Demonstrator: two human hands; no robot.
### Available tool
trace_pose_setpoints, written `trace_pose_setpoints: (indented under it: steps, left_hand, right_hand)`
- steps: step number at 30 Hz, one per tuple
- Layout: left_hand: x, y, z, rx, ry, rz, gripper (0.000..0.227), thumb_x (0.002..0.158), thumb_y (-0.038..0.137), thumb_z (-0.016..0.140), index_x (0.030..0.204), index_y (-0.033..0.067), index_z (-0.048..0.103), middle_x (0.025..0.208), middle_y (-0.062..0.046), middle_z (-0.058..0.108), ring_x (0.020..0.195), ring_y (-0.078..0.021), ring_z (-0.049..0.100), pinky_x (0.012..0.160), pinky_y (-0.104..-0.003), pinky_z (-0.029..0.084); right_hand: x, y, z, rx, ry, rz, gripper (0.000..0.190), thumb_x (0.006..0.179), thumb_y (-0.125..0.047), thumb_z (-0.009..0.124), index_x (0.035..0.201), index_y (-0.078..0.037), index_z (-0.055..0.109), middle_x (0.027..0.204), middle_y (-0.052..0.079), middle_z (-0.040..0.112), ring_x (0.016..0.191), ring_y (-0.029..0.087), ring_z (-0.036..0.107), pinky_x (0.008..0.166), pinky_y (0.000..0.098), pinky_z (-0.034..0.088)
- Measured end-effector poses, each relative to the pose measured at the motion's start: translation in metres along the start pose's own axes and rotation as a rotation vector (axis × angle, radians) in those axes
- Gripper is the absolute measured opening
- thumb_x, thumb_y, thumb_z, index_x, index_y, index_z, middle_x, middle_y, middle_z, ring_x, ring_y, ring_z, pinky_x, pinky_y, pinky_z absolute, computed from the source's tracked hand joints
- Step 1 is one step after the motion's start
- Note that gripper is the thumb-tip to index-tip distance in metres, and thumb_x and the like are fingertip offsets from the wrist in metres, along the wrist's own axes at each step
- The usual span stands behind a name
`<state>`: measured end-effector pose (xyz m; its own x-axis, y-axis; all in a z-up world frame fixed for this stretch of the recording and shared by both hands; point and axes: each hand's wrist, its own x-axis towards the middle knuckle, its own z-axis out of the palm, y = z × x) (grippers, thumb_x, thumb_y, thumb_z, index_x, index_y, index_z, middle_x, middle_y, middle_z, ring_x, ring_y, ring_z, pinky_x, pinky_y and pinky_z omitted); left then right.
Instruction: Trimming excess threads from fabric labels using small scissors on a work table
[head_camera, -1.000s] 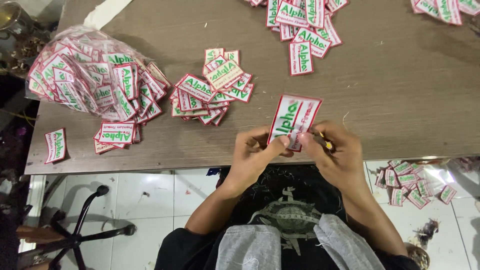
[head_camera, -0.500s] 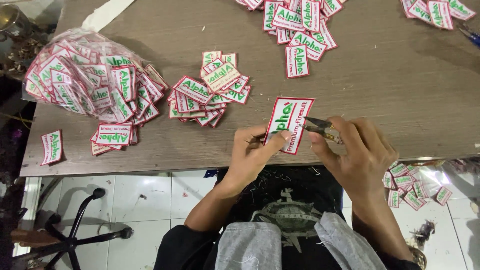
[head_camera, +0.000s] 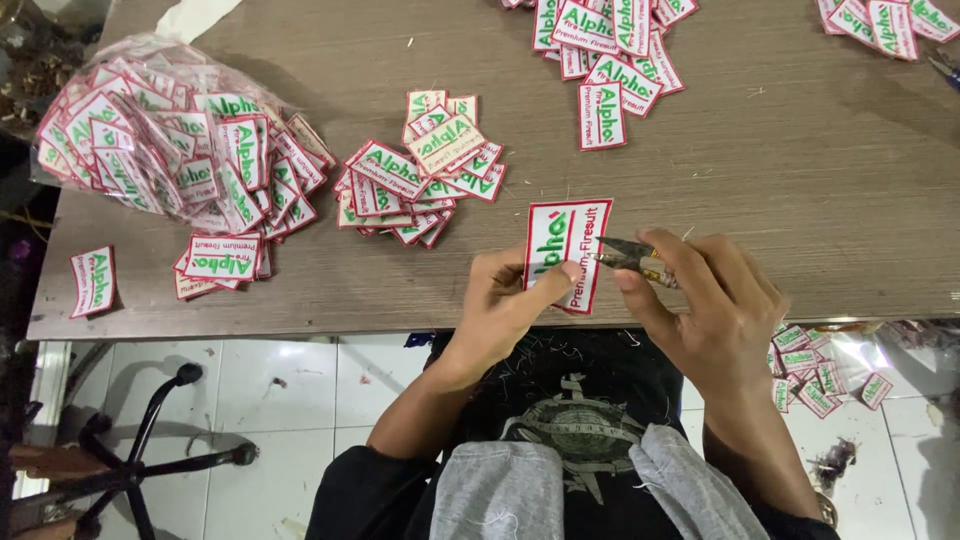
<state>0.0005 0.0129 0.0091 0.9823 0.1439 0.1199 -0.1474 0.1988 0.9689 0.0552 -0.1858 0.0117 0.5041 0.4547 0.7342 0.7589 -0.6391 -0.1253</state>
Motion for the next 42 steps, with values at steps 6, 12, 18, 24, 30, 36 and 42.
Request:
trace_pose_setpoints:
  steps: [6, 12, 18, 24, 30, 36, 42]
  left_hand:
    - [0.003, 0.007, -0.005, 0.073, 0.003, -0.053, 0.022, 0.094, 0.02, 0.072, 0.074, 0.0132, 0.064, 0.069, 0.012, 0.048, 0.065, -0.0025, 0.04, 0.058, -0.022, 0.029]
    - [0.003, 0.007, -0.009, 0.107, 0.007, -0.107, 0.017, 0.093, 0.021, 0.074, 0.079, 0.0109, 0.072, 0.068, 0.013, 0.049, 0.064, -0.0011, 0.04, 0.055, -0.021, 0.028]
    - [0.001, 0.012, -0.009, 0.145, -0.014, -0.119, 0.028, 0.092, 0.022, 0.073, 0.067, 0.016, 0.06, 0.062, 0.013, 0.041, 0.057, -0.0006, 0.034, 0.05, -0.021, 0.025]
    - [0.003, 0.001, -0.008, 0.182, -0.09, -0.024, 0.032, 0.094, 0.024, 0.069, 0.067, 0.0154, 0.054, 0.063, 0.01, 0.038, 0.059, -0.003, 0.03, 0.053, -0.025, 0.02]
    - [0.004, -0.008, -0.012, 0.192, 0.006, -0.094, 0.02, 0.092, 0.018, 0.073, 0.075, 0.012, 0.067, 0.065, 0.012, 0.042, 0.06, -0.0016, 0.033, 0.052, -0.023, 0.024]
    - [0.003, -0.008, -0.011, 0.216, -0.044, -0.011, 0.027, 0.097, 0.022, 0.068, 0.073, 0.0128, 0.058, 0.068, 0.009, 0.041, 0.063, -0.0045, 0.033, 0.056, -0.025, 0.025]
    - [0.007, -0.015, -0.011, 0.191, -0.021, -0.049, 0.021, 0.099, 0.024, 0.068, 0.082, 0.0123, 0.066, 0.072, 0.011, 0.048, 0.065, -0.0019, 0.038, 0.055, -0.023, 0.029]
  right_hand:
    - [0.0, 0.001, -0.003, -0.015, 0.022, -0.016, 0.035, 0.105, -0.037, 0.075, 0.113, -0.004, 0.082, 0.09, 0.009, 0.065, 0.072, 0.021, 0.06, 0.064, 0.0349, 0.047]
    - [-0.002, 0.007, 0.004, 0.014, 0.02, -0.02, 0.035, 0.104, -0.037, 0.078, 0.114, -0.004, 0.083, 0.09, 0.009, 0.065, 0.07, 0.021, 0.058, 0.062, 0.0351, 0.046]
    - [0.001, 0.001, 0.01, 0.06, 0.003, -0.019, 0.032, 0.104, -0.033, 0.078, 0.114, -0.004, 0.08, 0.09, 0.007, 0.067, 0.073, 0.021, 0.06, 0.065, 0.0349, 0.049]
    - [-0.003, 0.006, 0.014, 0.171, -0.036, 0.068, 0.036, 0.1, -0.033, 0.077, 0.11, 0.001, 0.073, 0.095, 0.013, 0.071, 0.077, 0.024, 0.067, 0.066, 0.0355, 0.052]
    - [-0.005, 0.01, 0.011, 0.184, -0.022, 0.06, 0.03, 0.099, -0.028, 0.082, 0.106, 0.0, 0.075, 0.094, 0.012, 0.071, 0.076, 0.024, 0.065, 0.071, 0.0374, 0.052]
    - [-0.001, 0.005, 0.009, 0.052, -0.037, -0.001, 0.024, 0.101, -0.029, 0.082, 0.104, -0.005, 0.078, 0.094, 0.007, 0.071, 0.078, 0.023, 0.066, 0.069, 0.036, 0.051]
    - [0.001, 0.009, 0.015, 0.093, -0.033, 0.014, 0.024, 0.098, -0.029, 0.082, 0.101, -0.005, 0.078, 0.091, 0.007, 0.071, 0.076, 0.021, 0.066, 0.067, 0.0346, 0.051]
